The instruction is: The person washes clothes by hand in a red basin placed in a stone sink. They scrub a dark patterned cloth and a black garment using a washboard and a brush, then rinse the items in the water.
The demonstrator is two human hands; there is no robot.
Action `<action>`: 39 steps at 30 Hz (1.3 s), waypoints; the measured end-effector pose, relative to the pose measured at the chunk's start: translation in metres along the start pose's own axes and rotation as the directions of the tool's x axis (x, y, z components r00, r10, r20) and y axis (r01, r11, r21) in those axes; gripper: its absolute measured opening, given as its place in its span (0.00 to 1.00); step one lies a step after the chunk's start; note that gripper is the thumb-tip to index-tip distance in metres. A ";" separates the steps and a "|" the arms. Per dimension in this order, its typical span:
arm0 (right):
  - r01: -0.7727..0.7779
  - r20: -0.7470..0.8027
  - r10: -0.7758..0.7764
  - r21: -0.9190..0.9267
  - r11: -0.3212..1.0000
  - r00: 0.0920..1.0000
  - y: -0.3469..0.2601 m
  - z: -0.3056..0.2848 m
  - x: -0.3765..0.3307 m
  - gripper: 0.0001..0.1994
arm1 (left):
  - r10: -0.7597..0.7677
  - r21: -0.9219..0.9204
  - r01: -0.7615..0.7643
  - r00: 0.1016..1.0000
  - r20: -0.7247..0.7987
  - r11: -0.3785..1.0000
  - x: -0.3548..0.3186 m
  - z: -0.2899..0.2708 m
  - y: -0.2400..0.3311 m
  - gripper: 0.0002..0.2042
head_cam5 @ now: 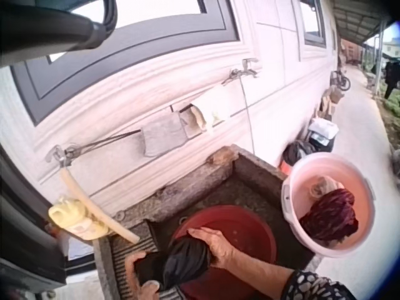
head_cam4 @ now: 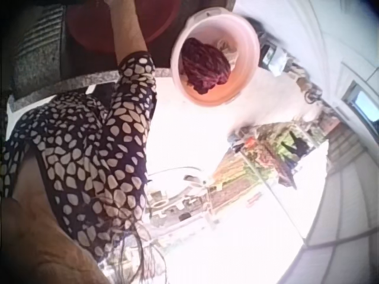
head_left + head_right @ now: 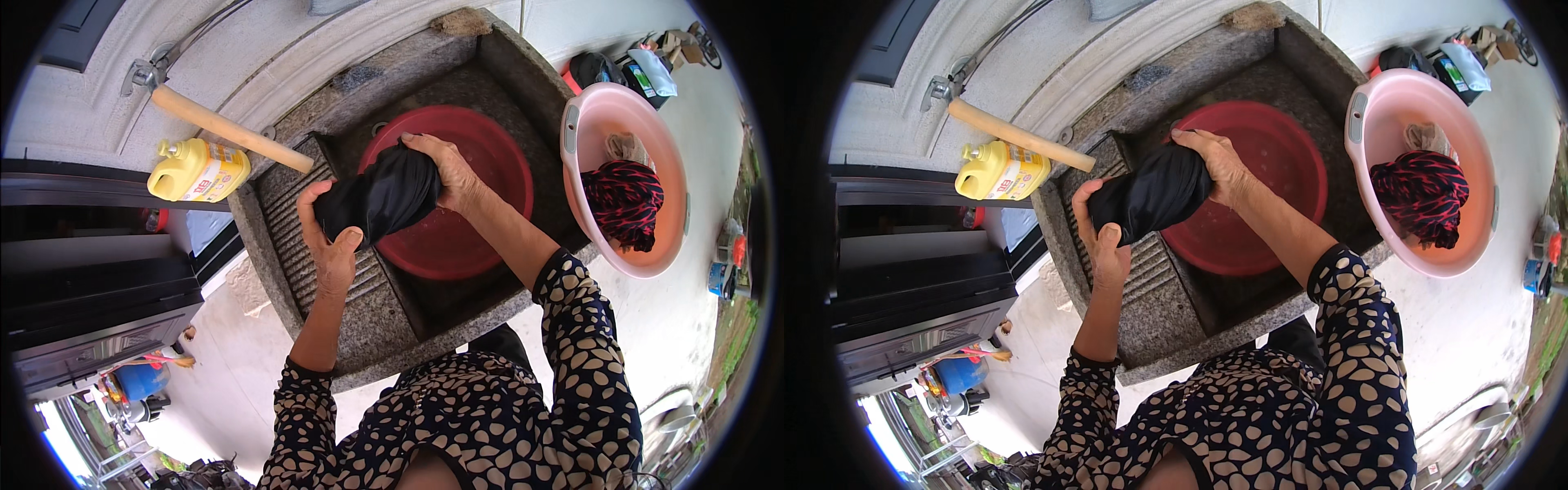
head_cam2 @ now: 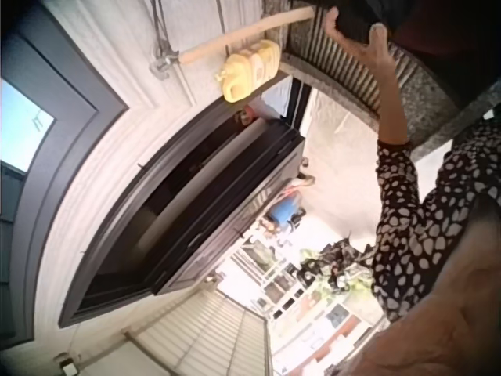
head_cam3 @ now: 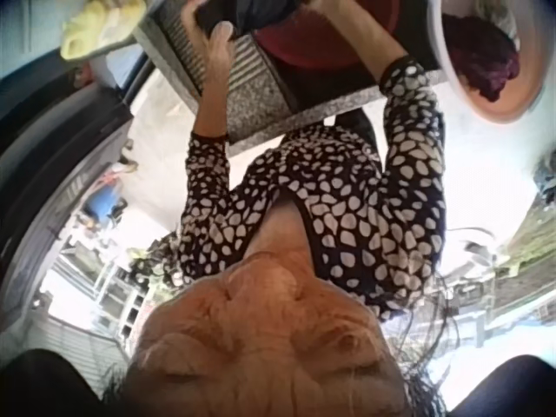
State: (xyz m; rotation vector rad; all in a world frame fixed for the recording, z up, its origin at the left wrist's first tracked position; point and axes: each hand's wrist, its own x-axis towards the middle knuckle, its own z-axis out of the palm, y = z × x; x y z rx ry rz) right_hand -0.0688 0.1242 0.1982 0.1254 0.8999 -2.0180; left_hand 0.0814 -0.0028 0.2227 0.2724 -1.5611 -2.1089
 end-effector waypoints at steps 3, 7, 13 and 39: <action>-0.015 0.002 0.015 0.031 0.999 1.000 -0.002 -0.003 -0.001 0.14 | 0.096 0.296 -0.063 0.991 -0.099 0.953 -0.007 0.006 -0.005 0.29; -0.154 0.059 0.148 0.110 0.982 0.987 -0.014 0.013 -0.013 0.14 | 0.272 0.420 -0.273 0.960 0.064 0.865 0.007 0.001 0.007 0.28; -0.306 0.268 0.319 -0.087 0.948 0.909 -0.042 0.030 -0.030 0.14 | 0.443 0.395 -0.737 0.657 0.610 0.549 0.020 0.034 0.071 0.23; 0.113 0.033 -0.192 -0.899 0.424 0.981 0.000 -0.002 -0.024 0.14 | 0.281 0.396 -0.914 0.404 0.871 0.086 -0.048 0.018 -0.050 0.13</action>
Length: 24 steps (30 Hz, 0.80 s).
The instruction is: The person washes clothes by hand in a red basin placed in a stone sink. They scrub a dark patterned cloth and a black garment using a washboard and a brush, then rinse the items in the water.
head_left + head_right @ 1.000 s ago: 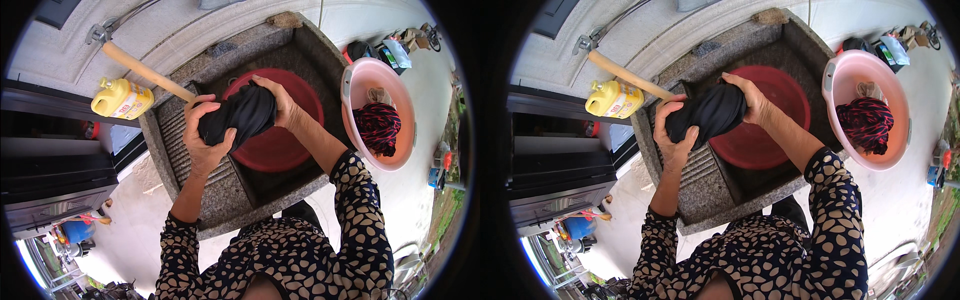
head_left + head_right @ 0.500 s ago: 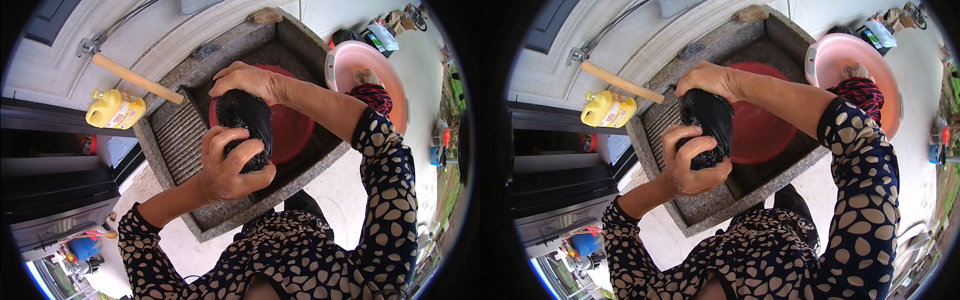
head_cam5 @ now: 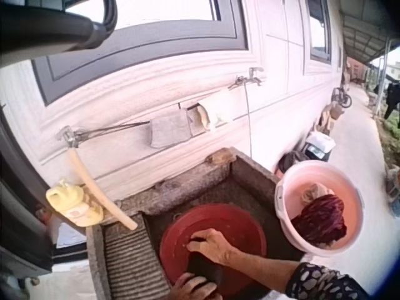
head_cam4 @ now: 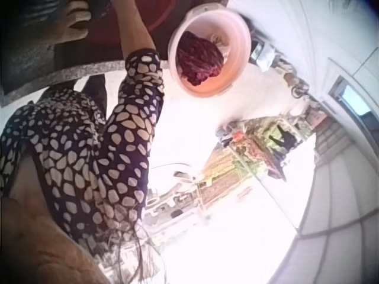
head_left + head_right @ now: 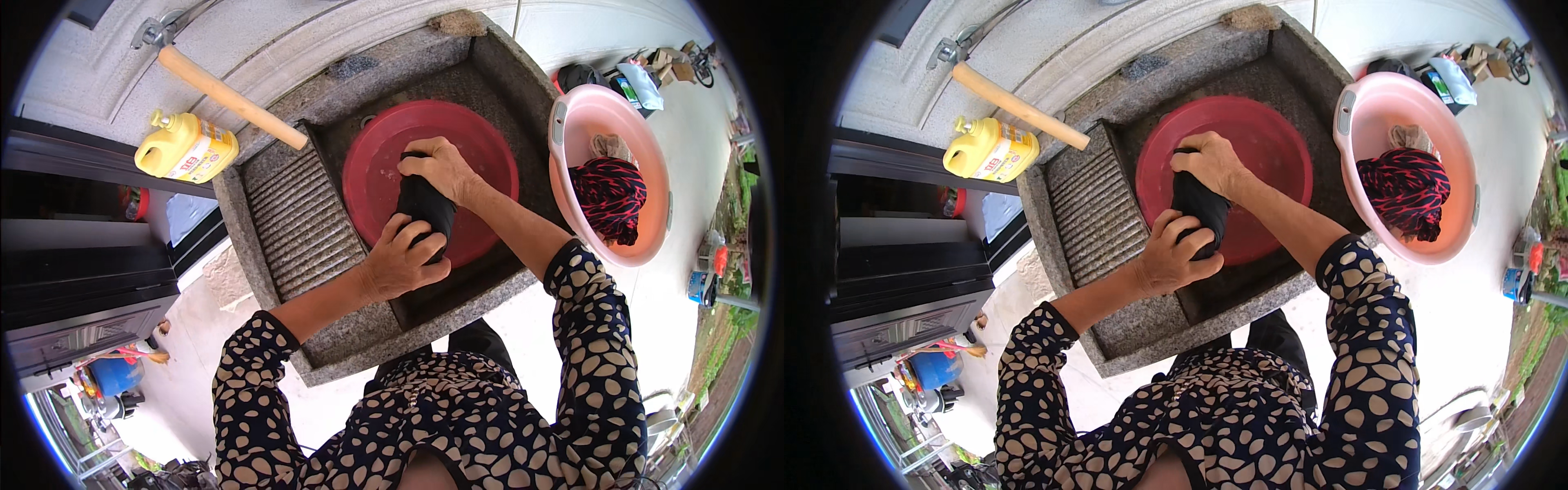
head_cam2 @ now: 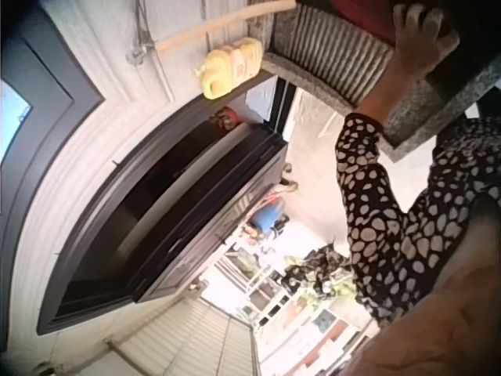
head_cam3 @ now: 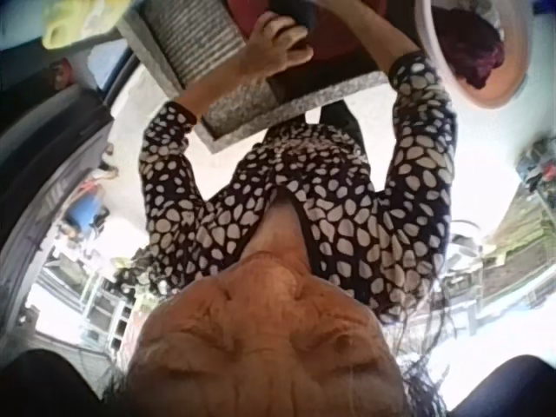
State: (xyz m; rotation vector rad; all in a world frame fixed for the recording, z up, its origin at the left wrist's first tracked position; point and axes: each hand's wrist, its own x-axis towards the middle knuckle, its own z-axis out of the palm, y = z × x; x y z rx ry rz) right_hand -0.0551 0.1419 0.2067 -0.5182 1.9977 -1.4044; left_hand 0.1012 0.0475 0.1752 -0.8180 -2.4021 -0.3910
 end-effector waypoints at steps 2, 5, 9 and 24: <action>-0.108 -0.085 0.150 0.375 0.921 0.985 0.018 -0.016 -0.005 0.13 | -0.202 -0.190 0.189 0.978 -0.052 0.963 0.009 -0.003 -0.006 0.18; 0.022 -0.205 0.145 0.645 0.764 0.968 0.027 -0.019 -0.012 0.10 | -0.676 -0.439 0.583 0.732 -0.081 0.684 0.010 -0.013 -0.005 0.43; 0.244 -0.323 -0.098 0.451 0.859 0.941 0.022 -0.009 -0.019 0.05 | -0.882 -0.888 0.458 0.400 0.248 -0.042 -0.013 -0.001 0.016 0.49; 0.624 -0.493 -0.447 0.286 0.727 0.746 -0.023 0.038 -0.085 0.08 | -0.863 -0.618 -0.608 0.287 0.415 -0.499 -0.037 0.031 0.042 0.37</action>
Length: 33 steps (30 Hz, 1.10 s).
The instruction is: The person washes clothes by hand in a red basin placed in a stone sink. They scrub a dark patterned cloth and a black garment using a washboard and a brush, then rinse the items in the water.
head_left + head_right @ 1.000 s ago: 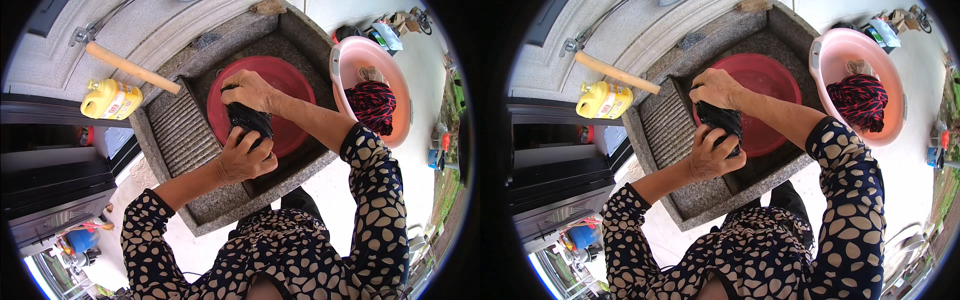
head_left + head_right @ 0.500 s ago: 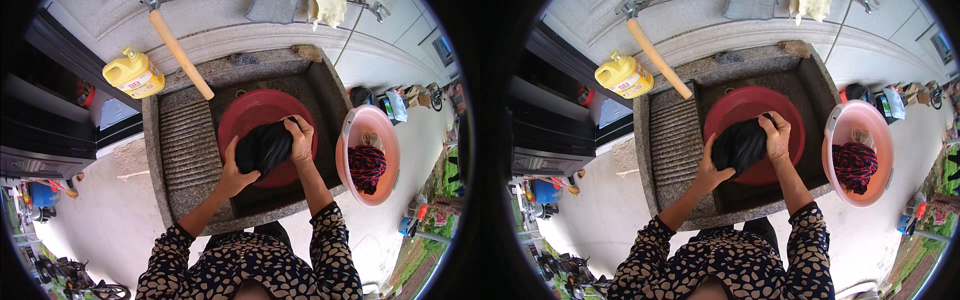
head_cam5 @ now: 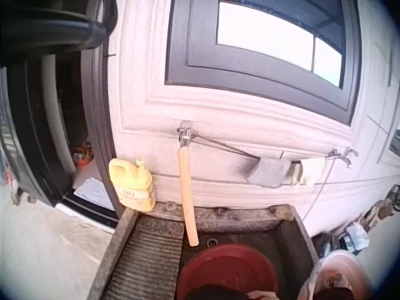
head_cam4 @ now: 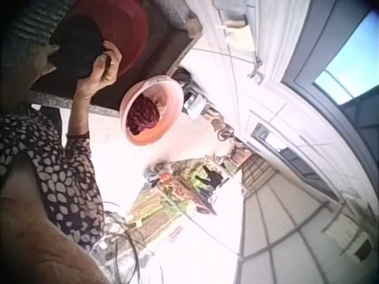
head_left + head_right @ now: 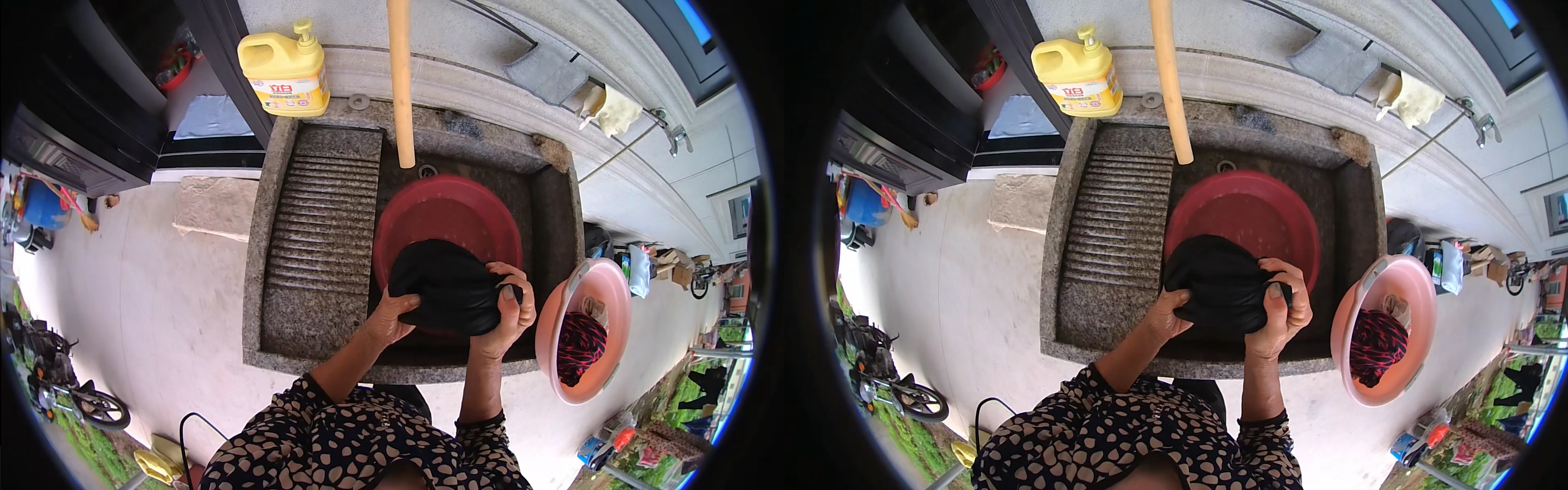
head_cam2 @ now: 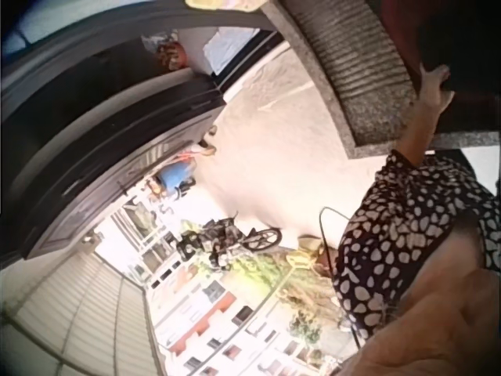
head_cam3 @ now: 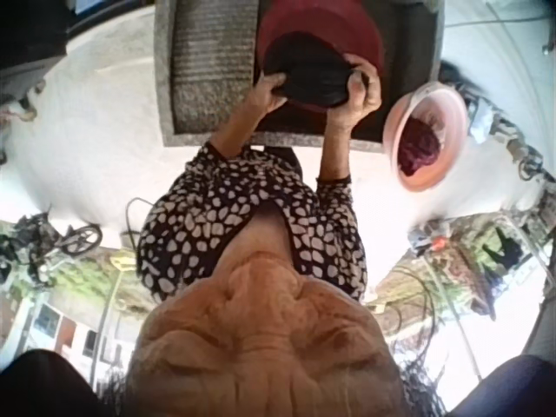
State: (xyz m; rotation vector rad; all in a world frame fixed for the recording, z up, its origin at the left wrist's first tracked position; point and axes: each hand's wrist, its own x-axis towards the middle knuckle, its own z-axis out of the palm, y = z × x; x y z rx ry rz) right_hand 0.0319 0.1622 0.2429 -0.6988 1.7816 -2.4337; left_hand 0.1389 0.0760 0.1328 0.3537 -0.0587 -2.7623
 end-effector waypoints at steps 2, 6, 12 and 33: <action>-0.278 -0.003 0.302 0.382 0.881 0.953 0.009 -0.014 0.002 0.08 | 0.272 0.391 -0.298 0.955 0.122 0.871 -0.006 0.038 0.009 0.39; -0.616 0.296 0.618 0.677 0.402 0.728 0.014 -0.027 0.000 0.10 | 0.269 0.656 -0.732 0.679 0.683 0.182 -0.013 0.091 0.034 0.43; -0.901 0.463 0.782 0.320 0.292 0.418 -0.010 -0.018 0.023 0.13 | -0.236 0.507 -0.861 0.501 0.833 -0.039 -0.030 0.131 0.037 0.32; -0.282 0.604 0.662 -0.607 0.743 0.445 0.010 -0.016 0.097 0.06 | -0.508 -0.197 -0.634 0.357 0.784 -0.748 0.000 0.098 -0.035 0.15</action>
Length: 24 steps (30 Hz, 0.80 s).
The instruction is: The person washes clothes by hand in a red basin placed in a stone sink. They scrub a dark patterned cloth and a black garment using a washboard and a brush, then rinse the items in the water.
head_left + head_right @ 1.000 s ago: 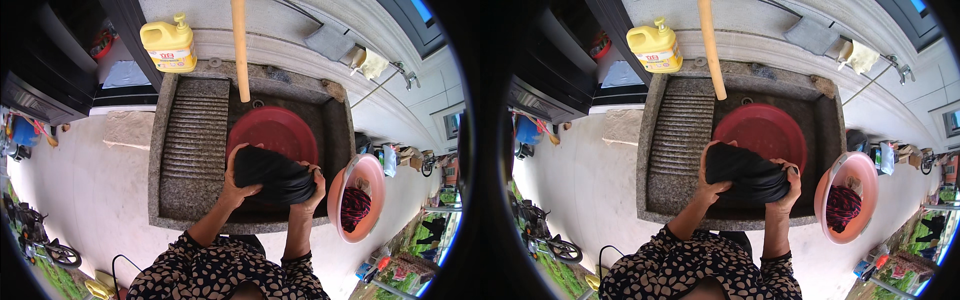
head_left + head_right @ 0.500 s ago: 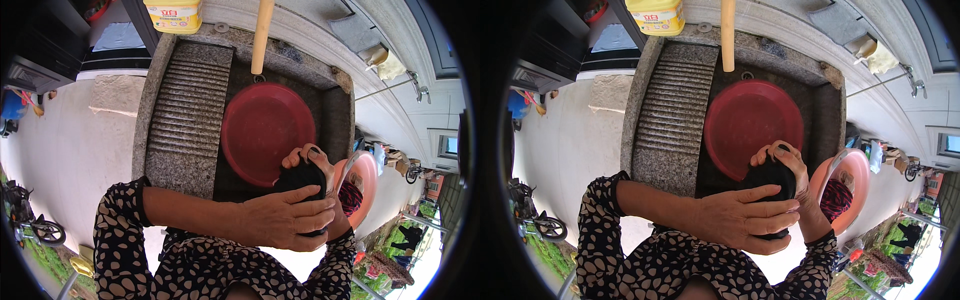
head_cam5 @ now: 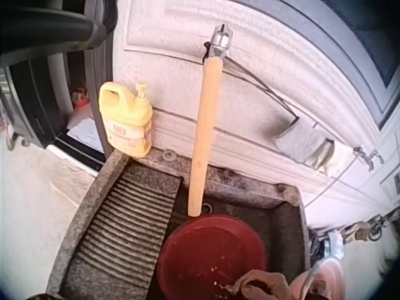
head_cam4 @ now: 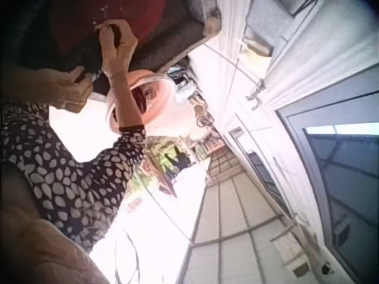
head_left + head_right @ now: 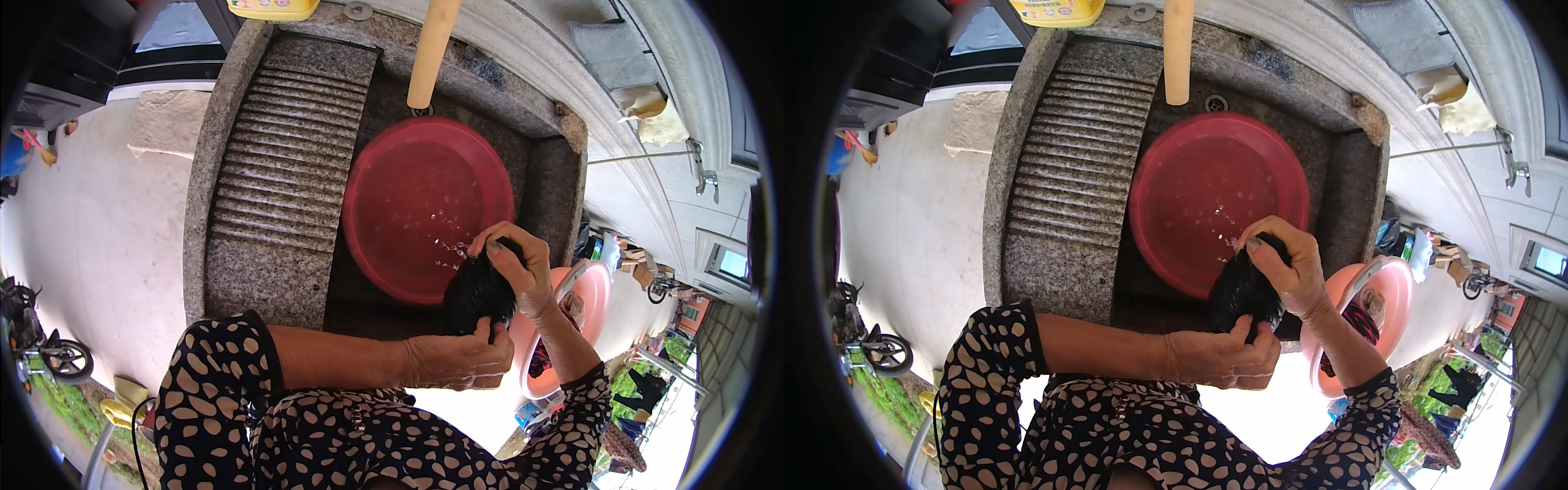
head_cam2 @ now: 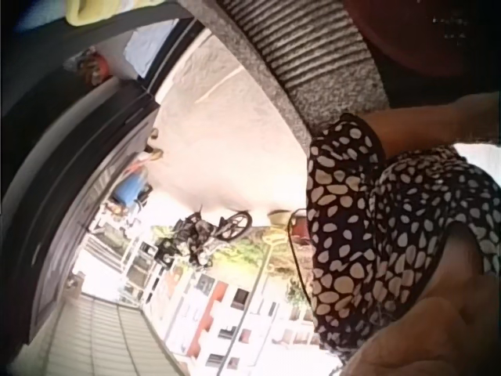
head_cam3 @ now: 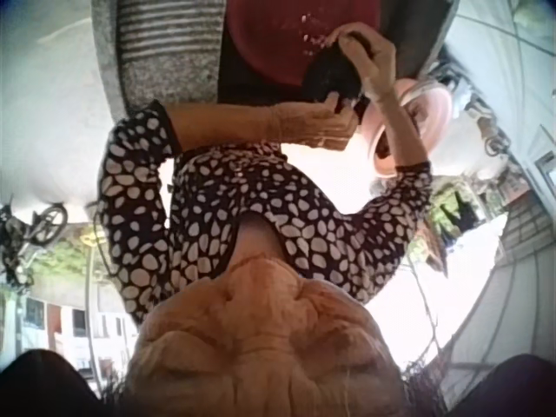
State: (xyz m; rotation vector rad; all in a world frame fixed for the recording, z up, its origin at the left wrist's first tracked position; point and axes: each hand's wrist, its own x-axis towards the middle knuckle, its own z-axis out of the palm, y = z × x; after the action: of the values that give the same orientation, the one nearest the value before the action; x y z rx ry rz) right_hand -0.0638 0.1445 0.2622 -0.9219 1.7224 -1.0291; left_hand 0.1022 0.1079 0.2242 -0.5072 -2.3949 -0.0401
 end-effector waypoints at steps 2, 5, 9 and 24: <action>-0.017 -0.013 0.016 -0.076 0.997 1.000 0.010 -0.002 0.001 0.07 | -0.006 0.023 0.006 1.000 0.026 1.000 -0.001 0.009 0.003 0.14; -0.043 -0.058 0.036 -0.132 0.990 0.998 0.025 0.000 0.001 0.08 | -0.003 0.055 0.001 0.999 0.054 0.998 -0.002 0.022 0.006 0.13; -0.002 -0.147 -0.017 -0.129 0.992 0.989 0.046 -0.001 0.008 0.07 | 0.049 0.069 -0.056 0.994 0.098 0.996 -0.006 0.035 -0.002 0.14; -0.031 -0.307 -0.006 -0.115 0.993 0.952 0.075 0.007 0.007 0.08 | 0.197 0.008 -0.205 0.950 0.244 0.979 -0.013 0.050 -0.002 0.17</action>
State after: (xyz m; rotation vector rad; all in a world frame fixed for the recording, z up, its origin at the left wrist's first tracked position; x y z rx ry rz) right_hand -0.0700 0.1641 0.1897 -0.8568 2.0639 -1.1167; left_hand 0.0798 0.1095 0.1779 -0.7771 -2.5616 0.1611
